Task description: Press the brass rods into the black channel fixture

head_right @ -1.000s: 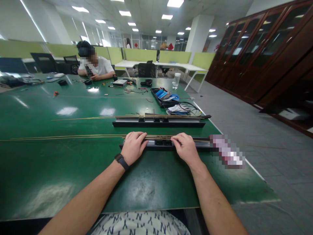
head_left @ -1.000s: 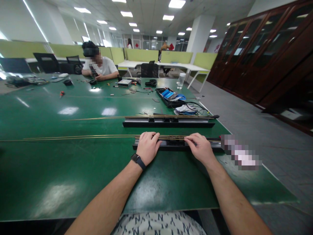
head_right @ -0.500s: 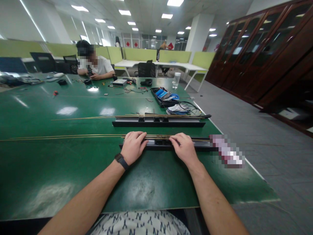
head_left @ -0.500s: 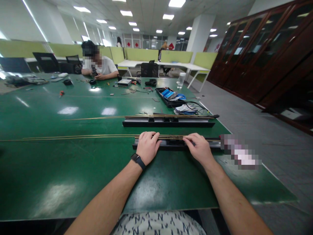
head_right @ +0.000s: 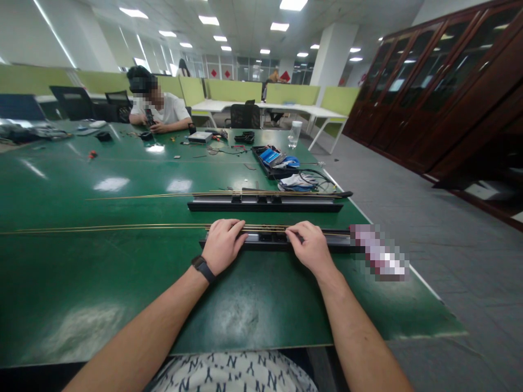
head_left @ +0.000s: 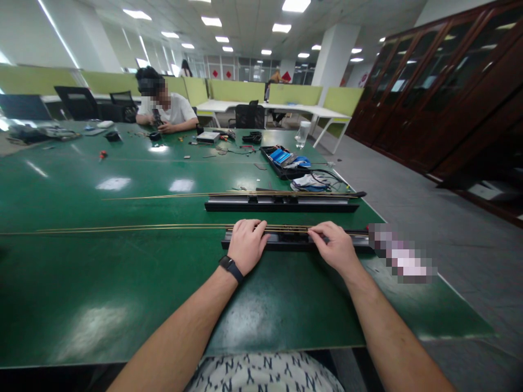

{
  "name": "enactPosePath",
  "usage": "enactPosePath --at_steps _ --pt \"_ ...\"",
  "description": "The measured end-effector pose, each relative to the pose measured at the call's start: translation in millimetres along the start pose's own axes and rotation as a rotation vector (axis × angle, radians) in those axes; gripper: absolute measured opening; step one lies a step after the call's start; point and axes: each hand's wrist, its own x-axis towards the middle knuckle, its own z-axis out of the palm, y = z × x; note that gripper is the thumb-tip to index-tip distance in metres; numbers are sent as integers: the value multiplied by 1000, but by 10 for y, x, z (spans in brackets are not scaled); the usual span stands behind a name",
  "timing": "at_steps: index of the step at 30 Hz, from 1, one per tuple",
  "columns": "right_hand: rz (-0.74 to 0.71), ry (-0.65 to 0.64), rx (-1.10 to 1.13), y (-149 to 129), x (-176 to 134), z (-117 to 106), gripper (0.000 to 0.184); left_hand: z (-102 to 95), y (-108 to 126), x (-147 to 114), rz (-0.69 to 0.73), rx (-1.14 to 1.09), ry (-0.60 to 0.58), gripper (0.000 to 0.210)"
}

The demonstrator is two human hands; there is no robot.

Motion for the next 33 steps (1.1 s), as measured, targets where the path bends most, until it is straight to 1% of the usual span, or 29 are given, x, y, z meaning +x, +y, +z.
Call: enactPosePath --at_steps 6,10,20,25,33 --pt "-27 15 -1 -22 -8 36 19 3 1 -3 -3 7 -4 27" --pt "-14 20 18 -56 1 36 19 -1 6 -5 -6 6 -4 27" --pt "-26 -13 -6 1 15 -7 19 -16 6 1 2 -3 -5 27" --pt "-22 -16 -7 -18 11 -23 19 -8 6 -5 -2 1 -6 27" --pt "-17 7 10 -60 3 30 21 -13 17 3 -7 2 -10 27"
